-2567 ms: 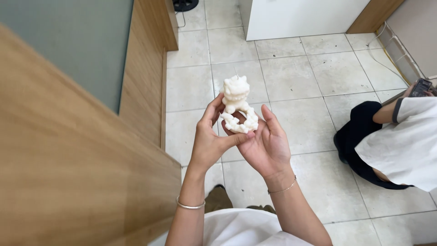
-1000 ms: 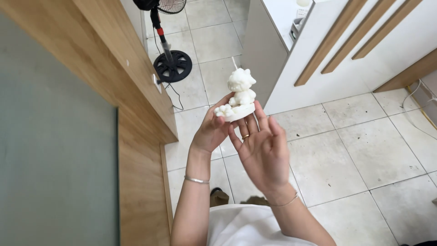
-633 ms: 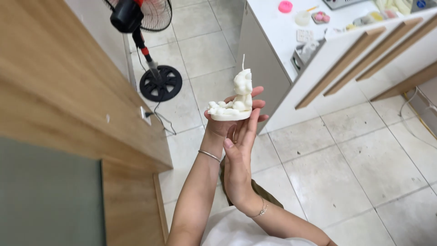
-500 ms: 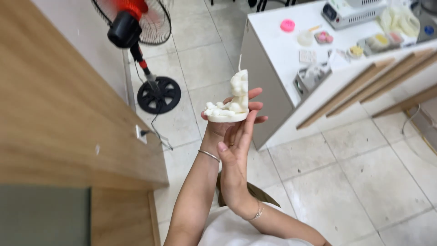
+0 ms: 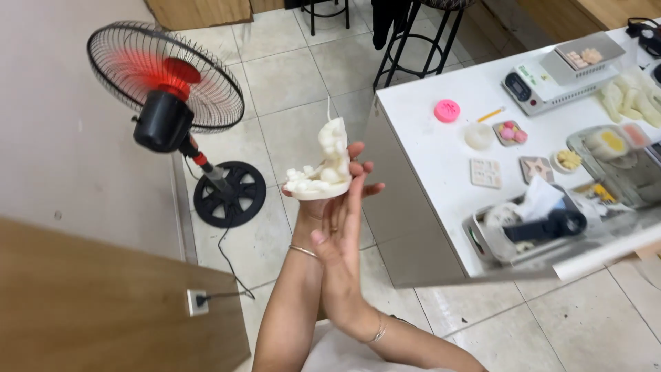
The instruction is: Picking up decorative candles from a shelf, placing them on a table, packing items into a plastic bag, and retrieving gloves from a storage drawer.
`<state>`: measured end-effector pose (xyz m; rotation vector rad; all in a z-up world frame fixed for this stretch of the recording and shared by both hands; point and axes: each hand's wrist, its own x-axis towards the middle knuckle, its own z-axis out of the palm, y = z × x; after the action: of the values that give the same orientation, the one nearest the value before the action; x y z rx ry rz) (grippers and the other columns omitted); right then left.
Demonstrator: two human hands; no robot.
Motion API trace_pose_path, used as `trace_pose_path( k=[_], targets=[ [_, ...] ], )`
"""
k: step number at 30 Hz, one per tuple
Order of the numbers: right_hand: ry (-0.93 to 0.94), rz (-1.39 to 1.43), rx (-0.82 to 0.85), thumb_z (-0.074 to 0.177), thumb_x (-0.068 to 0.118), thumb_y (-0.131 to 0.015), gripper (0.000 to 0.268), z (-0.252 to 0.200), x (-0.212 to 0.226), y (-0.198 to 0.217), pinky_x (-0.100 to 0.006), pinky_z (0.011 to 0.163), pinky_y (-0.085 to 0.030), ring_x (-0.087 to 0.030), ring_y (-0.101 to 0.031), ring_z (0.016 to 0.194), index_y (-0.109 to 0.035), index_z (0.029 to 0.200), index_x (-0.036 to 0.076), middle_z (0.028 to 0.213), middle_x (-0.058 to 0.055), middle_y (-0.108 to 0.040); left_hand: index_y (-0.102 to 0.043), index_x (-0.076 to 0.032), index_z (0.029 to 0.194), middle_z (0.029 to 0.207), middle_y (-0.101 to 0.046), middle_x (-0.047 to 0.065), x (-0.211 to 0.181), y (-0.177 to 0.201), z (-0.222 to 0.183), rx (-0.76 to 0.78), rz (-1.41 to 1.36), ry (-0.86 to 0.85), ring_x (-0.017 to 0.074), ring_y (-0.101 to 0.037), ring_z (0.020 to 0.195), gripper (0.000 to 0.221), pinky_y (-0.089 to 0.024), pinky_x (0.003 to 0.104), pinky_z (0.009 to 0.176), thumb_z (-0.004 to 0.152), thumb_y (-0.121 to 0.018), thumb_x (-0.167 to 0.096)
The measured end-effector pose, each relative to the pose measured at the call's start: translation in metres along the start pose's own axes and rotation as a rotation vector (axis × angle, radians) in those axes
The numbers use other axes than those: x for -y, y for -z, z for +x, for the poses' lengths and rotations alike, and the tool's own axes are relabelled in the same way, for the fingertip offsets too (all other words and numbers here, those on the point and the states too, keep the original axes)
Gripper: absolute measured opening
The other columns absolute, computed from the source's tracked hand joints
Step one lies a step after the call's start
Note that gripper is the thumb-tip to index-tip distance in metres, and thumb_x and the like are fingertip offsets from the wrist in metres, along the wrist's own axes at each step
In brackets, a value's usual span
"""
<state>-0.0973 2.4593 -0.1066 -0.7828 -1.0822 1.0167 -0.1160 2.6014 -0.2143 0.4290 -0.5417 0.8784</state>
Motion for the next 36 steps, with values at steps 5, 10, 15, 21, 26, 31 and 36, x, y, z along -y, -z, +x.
trace_pose_path(
  k=[5,10,15,21,26,31,36],
  targets=[
    [0.015,0.268,-0.024,0.103,0.031,-0.045,0.084,0.149,-0.058,0.028,-0.048,0.131,-0.014,-0.029,-0.01,0.163,0.005,0.167,0.007,0.176,-0.015,-0.003,-0.038,0.002,0.151,0.144,-0.06,0.018,-0.126,0.057,0.086,-0.123,0.44,0.077,0.0273,-0.059,0.132,0.109,-0.047,0.043,0.114,0.074,-0.092,-0.052],
    [-0.155,0.576,-0.01,0.104,0.042,-0.037,0.073,0.292,-0.093,0.043,-0.051,0.124,-0.031,-0.028,-0.035,0.151,-0.017,0.165,0.008,0.166,-0.016,-0.031,-0.042,0.006,0.156,0.143,-0.06,0.014,-0.204,0.071,0.187,-0.284,0.825,0.002,0.0231,-0.059,0.134,0.103,-0.047,0.036,0.116,0.078,-0.095,-0.036],
    [-0.184,0.933,0.041,0.117,0.047,-0.035,0.067,0.395,-0.134,0.054,-0.05,0.126,-0.032,-0.03,-0.045,0.147,-0.032,0.161,-0.004,0.159,-0.021,-0.044,-0.046,0.002,0.151,0.134,-0.067,0.012,-0.251,0.104,0.261,-0.384,1.25,-0.06,0.0218,-0.066,0.123,0.097,-0.053,0.037,0.109,0.069,-0.096,-0.018],
    [-0.235,1.024,-0.035,0.111,0.047,-0.033,0.071,0.497,-0.158,0.046,-0.055,0.127,-0.03,-0.033,-0.044,0.146,-0.029,0.159,-0.005,0.159,-0.02,-0.043,-0.047,-0.002,0.149,0.135,-0.067,0.011,-0.299,0.169,0.32,-0.376,1.414,-0.054,0.0217,-0.066,0.128,0.098,-0.054,0.039,0.11,0.068,-0.098,-0.024],
    [-0.242,1.004,-0.033,0.112,0.047,-0.033,0.072,0.587,-0.196,0.065,-0.054,0.127,-0.03,-0.035,-0.043,0.146,-0.028,0.159,-0.006,0.16,-0.021,-0.041,-0.046,-0.003,0.15,0.136,-0.066,0.011,-0.341,0.232,0.382,-0.389,1.405,-0.029,0.0224,-0.064,0.129,0.1,-0.054,0.04,0.11,0.067,-0.097,-0.024],
    [-0.242,1.089,0.001,0.114,0.046,-0.031,0.072,0.707,-0.23,0.1,-0.052,0.128,-0.03,-0.035,-0.042,0.147,-0.028,0.159,-0.01,0.16,-0.024,-0.041,-0.046,-0.004,0.15,0.136,-0.066,0.012,-0.383,0.315,0.474,-0.364,1.418,-0.035,0.0235,-0.065,0.13,0.099,-0.054,0.042,0.112,0.068,-0.097,-0.024],
    [-0.242,0.99,-0.02,0.111,0.049,-0.031,0.074,0.821,-0.253,0.138,-0.049,0.126,-0.029,-0.038,-0.041,0.146,-0.031,0.156,-0.011,0.159,-0.025,-0.041,-0.047,-0.002,0.149,0.137,-0.066,0.012,-0.419,0.384,0.572,-0.325,1.4,0.005,0.0245,-0.064,0.131,0.1,-0.051,0.041,0.115,0.065,-0.097,-0.022]
  ],
)
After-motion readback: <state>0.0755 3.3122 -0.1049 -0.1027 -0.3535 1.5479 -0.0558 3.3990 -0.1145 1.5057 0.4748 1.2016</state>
